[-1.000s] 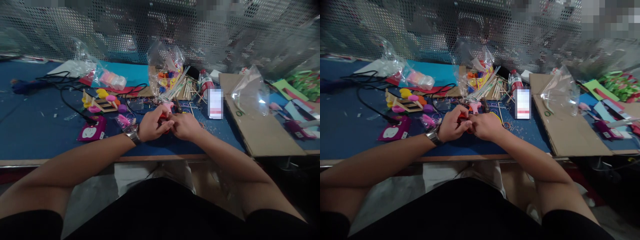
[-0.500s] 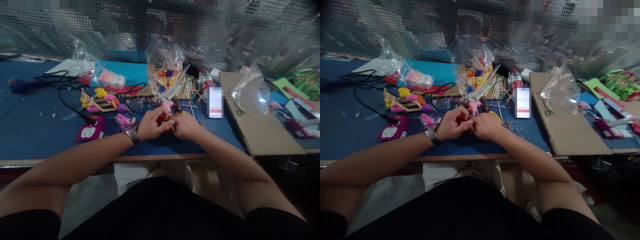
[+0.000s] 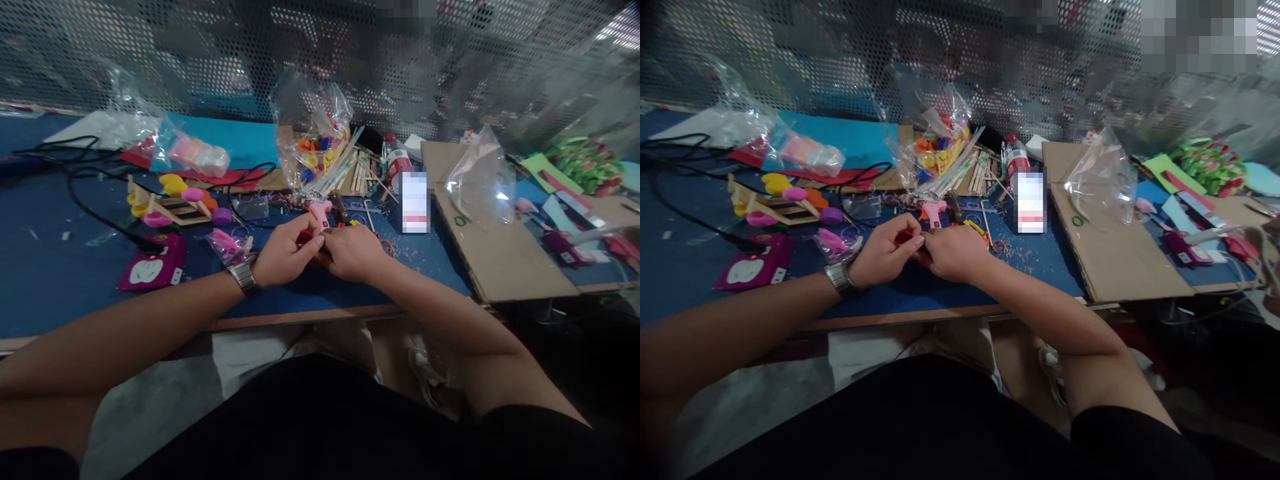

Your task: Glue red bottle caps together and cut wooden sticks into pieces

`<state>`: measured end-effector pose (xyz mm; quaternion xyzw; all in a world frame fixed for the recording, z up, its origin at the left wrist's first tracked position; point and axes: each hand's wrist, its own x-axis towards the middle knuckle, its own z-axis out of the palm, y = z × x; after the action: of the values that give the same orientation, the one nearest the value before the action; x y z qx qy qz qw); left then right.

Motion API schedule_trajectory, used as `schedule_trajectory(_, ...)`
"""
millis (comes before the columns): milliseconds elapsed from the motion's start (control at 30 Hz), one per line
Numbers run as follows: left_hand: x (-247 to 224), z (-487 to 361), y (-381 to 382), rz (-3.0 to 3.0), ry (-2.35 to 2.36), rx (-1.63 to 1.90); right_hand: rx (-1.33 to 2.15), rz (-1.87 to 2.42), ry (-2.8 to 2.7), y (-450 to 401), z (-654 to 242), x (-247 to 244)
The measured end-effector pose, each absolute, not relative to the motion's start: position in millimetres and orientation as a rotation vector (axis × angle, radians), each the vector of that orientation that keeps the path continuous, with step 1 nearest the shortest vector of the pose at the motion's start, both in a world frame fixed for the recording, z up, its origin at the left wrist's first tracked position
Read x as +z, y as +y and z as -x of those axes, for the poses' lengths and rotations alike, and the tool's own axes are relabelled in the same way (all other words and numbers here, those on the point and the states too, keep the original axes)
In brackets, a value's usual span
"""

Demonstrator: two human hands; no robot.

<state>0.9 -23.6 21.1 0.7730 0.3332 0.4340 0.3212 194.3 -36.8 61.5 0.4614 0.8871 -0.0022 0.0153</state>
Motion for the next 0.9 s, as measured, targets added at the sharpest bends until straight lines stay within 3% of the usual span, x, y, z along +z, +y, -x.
schedule_trajectory(433, 14.9, -1.9, -18.4, -1.723, 0.823, 1.109, 0.077, -1.452, 2.763, -34.0, -195.1, 58.6)
schedule_trajectory(900, 14.0, -0.3, -16.8, -1.766, 0.848, 1.071, 0.037, -1.495, 2.839, -33.4, -197.9, 55.4)
